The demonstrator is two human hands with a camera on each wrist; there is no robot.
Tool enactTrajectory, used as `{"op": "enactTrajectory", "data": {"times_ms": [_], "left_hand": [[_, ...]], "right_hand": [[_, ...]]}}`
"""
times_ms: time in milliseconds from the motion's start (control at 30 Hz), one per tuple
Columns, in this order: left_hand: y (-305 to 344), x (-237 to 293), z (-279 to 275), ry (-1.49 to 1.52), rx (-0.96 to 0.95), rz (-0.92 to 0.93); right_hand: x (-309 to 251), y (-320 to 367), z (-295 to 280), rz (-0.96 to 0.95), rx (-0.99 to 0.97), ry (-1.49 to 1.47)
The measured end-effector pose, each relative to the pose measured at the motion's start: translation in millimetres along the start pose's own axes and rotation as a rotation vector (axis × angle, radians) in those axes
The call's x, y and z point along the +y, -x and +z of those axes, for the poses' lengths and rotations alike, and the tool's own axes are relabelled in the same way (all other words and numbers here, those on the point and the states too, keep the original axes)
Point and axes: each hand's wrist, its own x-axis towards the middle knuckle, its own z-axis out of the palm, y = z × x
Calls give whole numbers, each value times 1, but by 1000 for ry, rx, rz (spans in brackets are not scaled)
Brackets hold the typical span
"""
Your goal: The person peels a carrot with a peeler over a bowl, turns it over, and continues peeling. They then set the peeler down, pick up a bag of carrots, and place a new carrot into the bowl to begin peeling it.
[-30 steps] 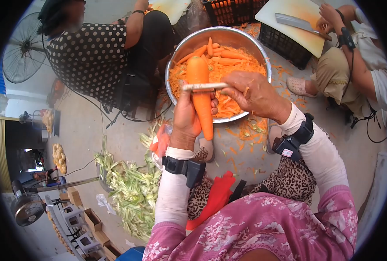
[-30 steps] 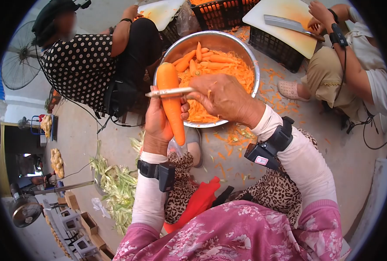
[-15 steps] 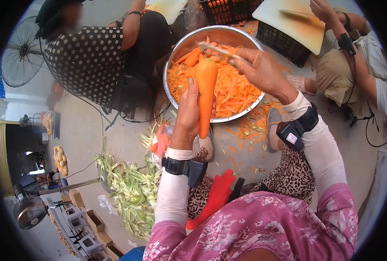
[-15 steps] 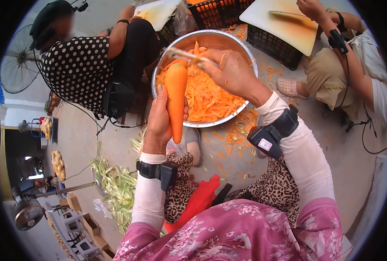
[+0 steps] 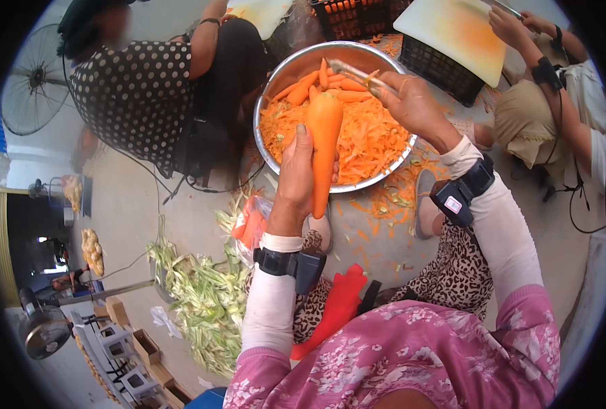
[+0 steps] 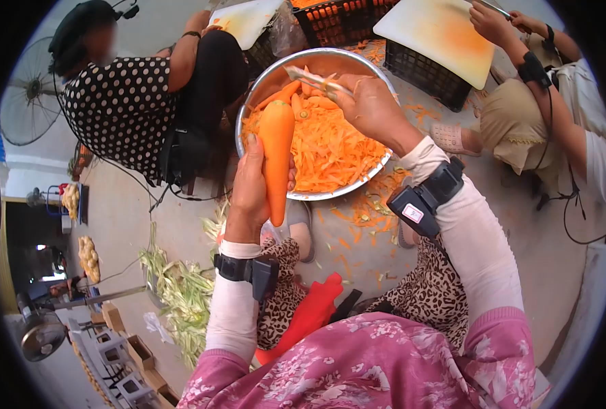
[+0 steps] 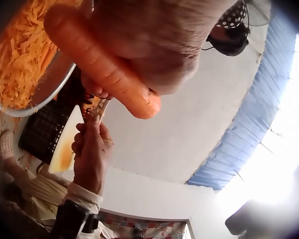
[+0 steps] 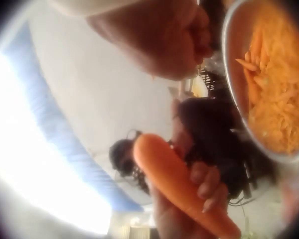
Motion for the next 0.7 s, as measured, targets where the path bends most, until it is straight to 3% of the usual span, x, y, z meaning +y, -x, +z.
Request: {"op": "enactTrajectory", "data": {"times_ms": [133, 200, 300, 333, 400, 467, 533, 700], "left_hand": [[-5, -1, -2, 280, -34, -141], [-6, -3, -5, 378, -33, -166], [-7, -5, -8, 489, -65, -172], [-8, -5, -8, 504, -64, -189], [-7, -6, -9, 517, -65, -207], [-5, -6, -9, 417, -57, -152], [-2, -4, -8, 281, -65, -119], [7, 3, 3, -92, -94, 44]], "right_hand": [[-20, 6, 1, 59, -70, -217], [-26, 12, 4, -92, -238, -167], [-35, 23, 10, -148, -319, -165], [-32, 23, 14, -239, -280, -149], [-31, 22, 14, -243, -227, -79], [-27, 19, 12, -244, -171, -8], [-11, 9, 8, -57, -37, 228], [9, 0, -3, 6, -9, 208]]}}
